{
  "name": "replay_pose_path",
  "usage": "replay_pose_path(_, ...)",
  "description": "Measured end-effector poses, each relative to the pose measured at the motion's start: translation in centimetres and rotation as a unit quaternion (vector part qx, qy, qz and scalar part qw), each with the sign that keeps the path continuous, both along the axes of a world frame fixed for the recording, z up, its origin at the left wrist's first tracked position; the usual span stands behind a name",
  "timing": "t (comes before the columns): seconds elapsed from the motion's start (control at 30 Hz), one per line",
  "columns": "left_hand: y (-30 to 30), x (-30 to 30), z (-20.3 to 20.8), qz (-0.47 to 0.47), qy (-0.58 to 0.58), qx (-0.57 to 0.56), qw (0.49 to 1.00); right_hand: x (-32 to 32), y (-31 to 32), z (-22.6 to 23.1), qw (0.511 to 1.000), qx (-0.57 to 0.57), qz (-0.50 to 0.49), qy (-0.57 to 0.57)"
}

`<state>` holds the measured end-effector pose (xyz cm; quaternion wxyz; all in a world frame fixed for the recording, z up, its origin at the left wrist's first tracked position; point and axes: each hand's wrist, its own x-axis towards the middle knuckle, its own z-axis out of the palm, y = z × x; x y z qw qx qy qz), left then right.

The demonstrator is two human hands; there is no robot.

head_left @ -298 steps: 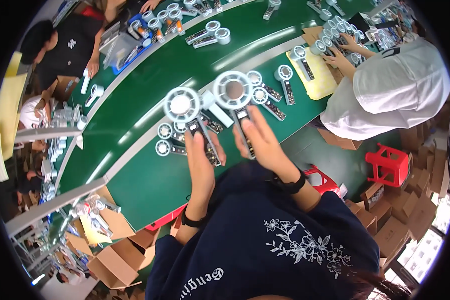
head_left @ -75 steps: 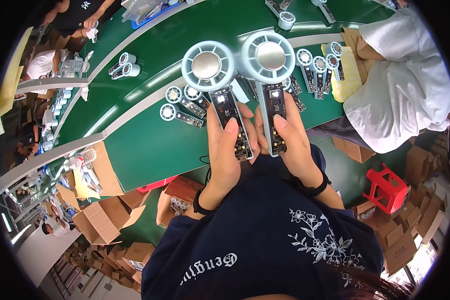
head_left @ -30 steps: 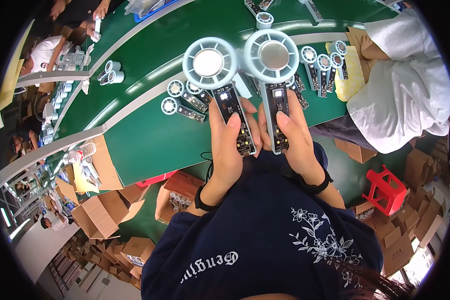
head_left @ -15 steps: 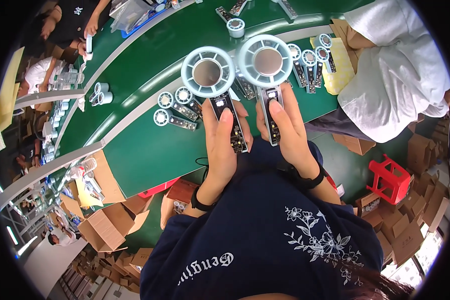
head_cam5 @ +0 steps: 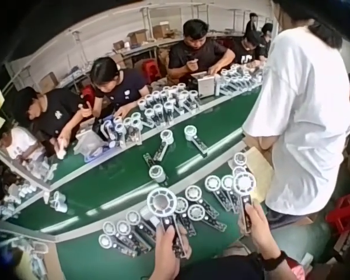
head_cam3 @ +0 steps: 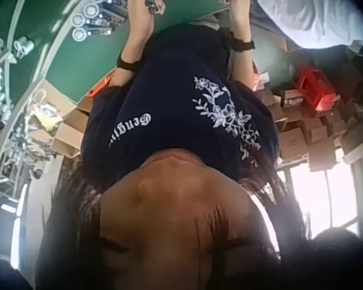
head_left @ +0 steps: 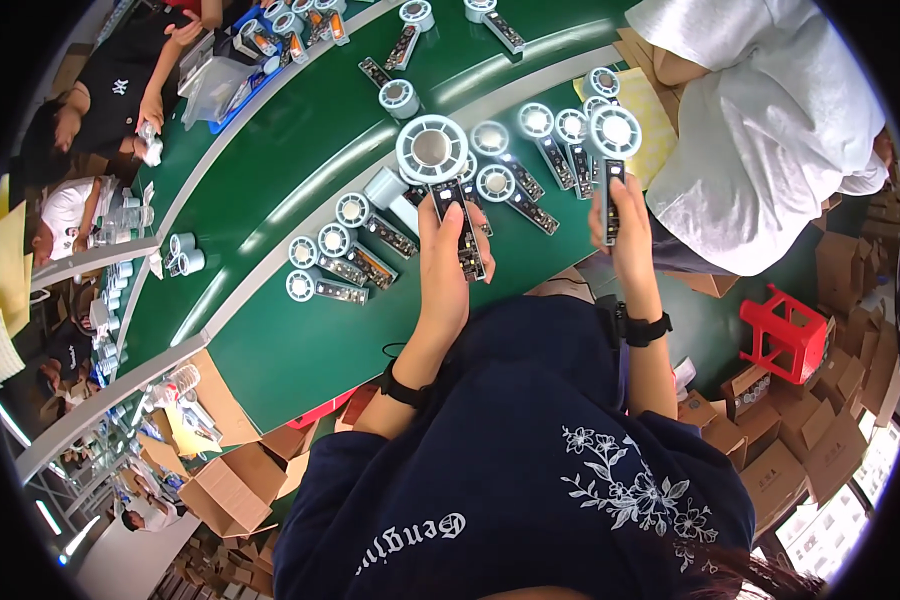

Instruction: The person picks up handheld fans from a conveyor belt, presses buttons on the handles to activate the digital displays, and places them back onto the belt.

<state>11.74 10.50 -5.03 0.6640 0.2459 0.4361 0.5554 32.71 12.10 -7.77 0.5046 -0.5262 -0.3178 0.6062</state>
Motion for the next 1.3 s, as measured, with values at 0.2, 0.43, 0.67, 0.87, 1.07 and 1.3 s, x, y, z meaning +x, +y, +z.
replay_pose_path(0.2,1.7,1.7,-1.6,-0.018,0.007,-0.023,1.000,7.3,0.3,-7.4,0.988,-0.098,-0.123,-0.004)
replay_pose_path(0.43,2.8,4.3,-5.3,-0.034,0.019,-0.095,0.995,9.1,0.3,-9.3,0.982,-0.133,-0.133,-0.020)
replay_pose_path(0.67,2.8,9.0,-9.7,0.040,0.039,-0.082,0.995,10.0,0.1,-9.6,0.989,-0.116,-0.086,-0.037)
replay_pose_path(0.87,2.9,10.8,-11.1,0.069,0.127,-0.094,0.985,9.2,-0.1,-8.2,0.988,-0.096,-0.114,-0.034)
replay_pose_path(1.07,5.3,12.6,-13.7,0.091,0.090,-0.043,0.991,13.0,3.6,-10.3,0.973,-0.075,-0.061,-0.210)
replay_pose_path(1.3,4.7,13.5,-13.0,0.055,0.027,-0.157,0.986,16.4,8.7,-10.1,0.951,-0.111,0.078,-0.276)
